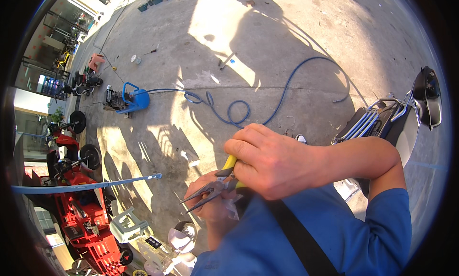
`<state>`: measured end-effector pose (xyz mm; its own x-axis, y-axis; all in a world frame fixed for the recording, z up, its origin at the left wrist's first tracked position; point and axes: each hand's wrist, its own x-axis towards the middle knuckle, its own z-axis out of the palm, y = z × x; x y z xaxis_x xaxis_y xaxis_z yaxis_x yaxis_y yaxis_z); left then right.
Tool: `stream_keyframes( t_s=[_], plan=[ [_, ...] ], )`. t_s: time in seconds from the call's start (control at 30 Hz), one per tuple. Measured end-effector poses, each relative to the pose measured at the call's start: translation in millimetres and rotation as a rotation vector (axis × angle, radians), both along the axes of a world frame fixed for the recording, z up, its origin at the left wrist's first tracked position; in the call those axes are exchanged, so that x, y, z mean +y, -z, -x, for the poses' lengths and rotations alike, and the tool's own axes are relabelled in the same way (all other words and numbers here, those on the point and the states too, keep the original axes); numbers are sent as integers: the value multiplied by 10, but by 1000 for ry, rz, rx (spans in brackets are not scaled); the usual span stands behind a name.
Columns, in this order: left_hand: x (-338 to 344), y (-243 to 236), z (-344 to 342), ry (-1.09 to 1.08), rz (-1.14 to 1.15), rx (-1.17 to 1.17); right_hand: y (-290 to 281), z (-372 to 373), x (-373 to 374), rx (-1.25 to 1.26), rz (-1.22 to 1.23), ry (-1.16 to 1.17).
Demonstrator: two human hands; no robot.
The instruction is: The person uses pliers to strip and twist wires, then uses a screwdriver to tighten screws on the rear seat area of a scooter. The person walks around the workshop area, picks up a cardboard box, and places tools into a cabinet.
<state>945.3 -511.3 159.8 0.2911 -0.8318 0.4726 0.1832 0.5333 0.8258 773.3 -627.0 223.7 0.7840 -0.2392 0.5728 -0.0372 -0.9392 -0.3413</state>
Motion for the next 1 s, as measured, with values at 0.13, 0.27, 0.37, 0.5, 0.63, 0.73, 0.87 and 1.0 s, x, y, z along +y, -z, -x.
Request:
stream_keyframes(
  t_s=[0.13,0.27,0.37,0.5,0.63,0.73,0.87,1.0],
  plan=[
    [-29,7,-18,-19,8,-27,-4,1,-19,9,68,32],
    [-29,-24,-16,-62,6,-66,-27,0,-16,17,112,70],
    [-26,-65,-52,-34,-8,-73,-56,8,-4,25,128,84],
    [-35,-92,-54,-45,7,-101,-88,21,7,39,124,87],
    [-31,-94,-40,-65,-12,-68,-100,5,3,40,154,98],
    [-44,-86,-67,-20,19,-104,-121,20,-7,53,148,73],
    [-57,-67,-55,-41,37,-107,-130,62,-28,74,112,36],
    [-59,-40,8,-104,33,-47,2,-62,-57,-165,11,70]
  ],
)
